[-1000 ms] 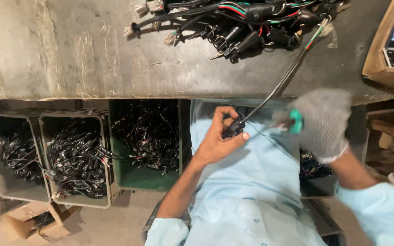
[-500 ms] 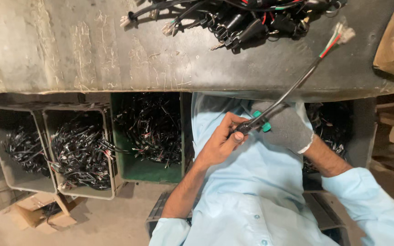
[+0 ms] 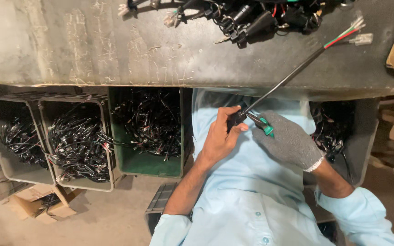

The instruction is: The person repeatedly picks up black wire harnesses from a pile on the table, uses pliers to strip the outer insulation from the ends, and places the processed wires back on the table. The person wears a glove on the right hand and works at a metal workbench with bins of wires below.

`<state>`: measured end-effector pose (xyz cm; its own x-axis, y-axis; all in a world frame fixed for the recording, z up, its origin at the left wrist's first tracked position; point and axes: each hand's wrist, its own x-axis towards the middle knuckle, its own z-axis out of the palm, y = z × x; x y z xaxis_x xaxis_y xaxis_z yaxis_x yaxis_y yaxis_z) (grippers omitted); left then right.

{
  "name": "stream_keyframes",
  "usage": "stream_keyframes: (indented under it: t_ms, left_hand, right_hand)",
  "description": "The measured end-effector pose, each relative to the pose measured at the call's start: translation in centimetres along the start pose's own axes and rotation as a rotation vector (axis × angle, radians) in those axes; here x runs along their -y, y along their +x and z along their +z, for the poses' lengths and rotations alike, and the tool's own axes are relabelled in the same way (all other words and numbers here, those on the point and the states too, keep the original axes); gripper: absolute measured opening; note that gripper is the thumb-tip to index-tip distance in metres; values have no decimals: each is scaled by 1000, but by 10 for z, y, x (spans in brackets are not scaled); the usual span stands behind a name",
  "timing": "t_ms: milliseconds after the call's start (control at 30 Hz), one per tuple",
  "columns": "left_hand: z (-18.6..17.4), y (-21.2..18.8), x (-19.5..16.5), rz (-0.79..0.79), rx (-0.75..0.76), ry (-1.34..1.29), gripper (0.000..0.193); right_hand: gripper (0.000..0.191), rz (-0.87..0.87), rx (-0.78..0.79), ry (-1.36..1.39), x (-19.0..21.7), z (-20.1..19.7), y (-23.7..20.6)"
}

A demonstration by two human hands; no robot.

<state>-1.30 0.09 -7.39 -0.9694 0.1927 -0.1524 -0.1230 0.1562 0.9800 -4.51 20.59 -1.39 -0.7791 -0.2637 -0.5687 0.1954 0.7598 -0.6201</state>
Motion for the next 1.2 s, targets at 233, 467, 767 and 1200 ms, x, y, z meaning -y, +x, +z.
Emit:
stream_keyframes:
  t_ms: [233,467,767,1200]
  left_hand:
    - [4,3,-1,140,-79,246,46]
    - [-2,11,-6,364,-188,634,46]
    - [-8,17,-5,303,-147,634,50]
    - [-8,-2,-9,-50,160,-433,46]
  right_hand:
    - [46,3,-46,2,-2,13,6]
    - [41,-49,-146,-10,7,19,7]
    - [35,-58,-191,-1,3,30,20]
    - [30,-445,-237,-115,-26,14,27]
